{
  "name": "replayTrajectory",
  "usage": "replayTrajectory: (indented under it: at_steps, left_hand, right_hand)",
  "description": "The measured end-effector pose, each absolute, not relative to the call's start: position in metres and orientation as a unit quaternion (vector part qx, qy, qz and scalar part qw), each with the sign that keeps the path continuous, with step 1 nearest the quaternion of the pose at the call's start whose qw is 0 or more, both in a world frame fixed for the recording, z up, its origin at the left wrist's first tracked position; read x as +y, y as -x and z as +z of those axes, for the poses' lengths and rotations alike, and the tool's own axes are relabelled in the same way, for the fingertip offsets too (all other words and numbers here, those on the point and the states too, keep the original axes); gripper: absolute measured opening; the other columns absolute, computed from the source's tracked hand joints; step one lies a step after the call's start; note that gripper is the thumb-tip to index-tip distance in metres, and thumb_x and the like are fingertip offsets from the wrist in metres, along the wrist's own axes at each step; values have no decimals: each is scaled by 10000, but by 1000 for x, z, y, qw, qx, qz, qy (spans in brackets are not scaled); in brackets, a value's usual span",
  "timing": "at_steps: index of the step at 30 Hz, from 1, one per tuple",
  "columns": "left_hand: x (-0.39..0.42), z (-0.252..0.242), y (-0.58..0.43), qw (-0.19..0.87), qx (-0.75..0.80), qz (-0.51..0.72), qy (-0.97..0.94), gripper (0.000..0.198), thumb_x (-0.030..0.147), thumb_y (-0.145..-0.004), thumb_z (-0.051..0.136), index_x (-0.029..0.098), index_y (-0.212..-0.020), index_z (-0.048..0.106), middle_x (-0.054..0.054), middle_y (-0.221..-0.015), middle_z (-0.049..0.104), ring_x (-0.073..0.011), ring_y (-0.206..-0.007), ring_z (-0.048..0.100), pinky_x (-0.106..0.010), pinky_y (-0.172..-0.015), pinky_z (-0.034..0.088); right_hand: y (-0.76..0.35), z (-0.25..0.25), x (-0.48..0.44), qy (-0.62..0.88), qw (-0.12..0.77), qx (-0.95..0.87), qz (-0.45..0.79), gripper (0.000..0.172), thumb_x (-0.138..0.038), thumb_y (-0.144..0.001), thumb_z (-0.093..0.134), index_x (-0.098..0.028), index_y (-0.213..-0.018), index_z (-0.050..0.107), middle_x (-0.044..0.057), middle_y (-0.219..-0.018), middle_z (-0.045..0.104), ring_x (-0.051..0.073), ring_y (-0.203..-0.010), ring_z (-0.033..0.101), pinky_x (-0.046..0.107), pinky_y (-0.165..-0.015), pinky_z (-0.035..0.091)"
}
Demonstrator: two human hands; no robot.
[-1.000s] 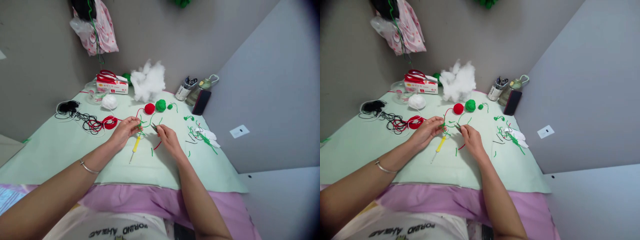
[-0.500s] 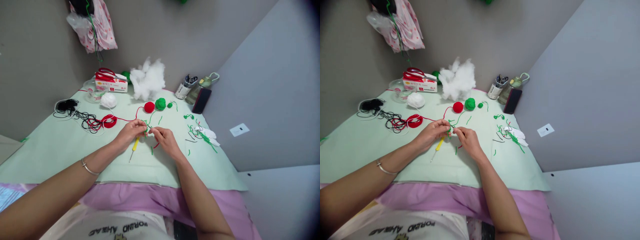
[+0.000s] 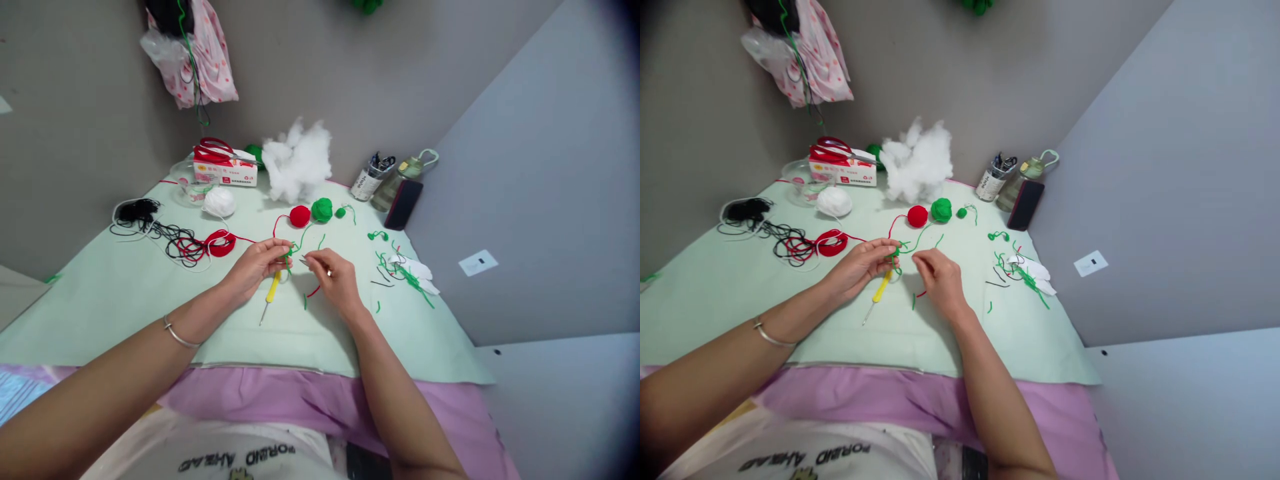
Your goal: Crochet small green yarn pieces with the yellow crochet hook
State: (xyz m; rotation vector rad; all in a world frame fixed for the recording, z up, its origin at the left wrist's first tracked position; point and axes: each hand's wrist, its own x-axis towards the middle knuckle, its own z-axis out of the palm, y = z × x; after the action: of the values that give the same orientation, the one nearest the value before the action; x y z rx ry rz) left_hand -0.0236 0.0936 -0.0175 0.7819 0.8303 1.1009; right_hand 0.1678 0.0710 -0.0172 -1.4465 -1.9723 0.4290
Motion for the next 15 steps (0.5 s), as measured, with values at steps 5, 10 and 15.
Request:
replayTrajectory:
  at_steps: [5, 10, 15]
  left_hand:
    - [95, -19, 24, 699, 373, 500, -350, 249, 254, -725, 850, 142, -922, 748, -11, -832, 698, -133, -736, 680, -282, -759, 549]
    - [95, -19, 24, 700, 374, 495, -354, 250, 256, -705, 857, 139, -894, 742, -14, -829, 691, -136, -718, 672, -290, -746, 547]
    - [94, -17, 24, 705, 370, 482, -366, 240, 258, -720, 844, 124, -905, 772, -28, -824, 695, -140, -724, 663, -287, -746, 541]
  right_hand:
    - [-169, -15, 69, 576, 267, -761, 133, 229, -307, -1022, 531, -240, -1073, 743, 79, -1025, 744, 212, -889, 666, 343, -819, 502]
    - [-183, -15, 78, 630, 194, -745, 105, 173, -161, -905, 642, -203, -1049, 730, 129, -1067, 691, 290, -1013, 603, 388, -844, 457]
    - [-181, -15, 80, 641, 182, -737, 114, 146, -142, -941, 574, -201, -918, 706, 136, -1001, 660, 278, -959, 587, 367, -790, 421]
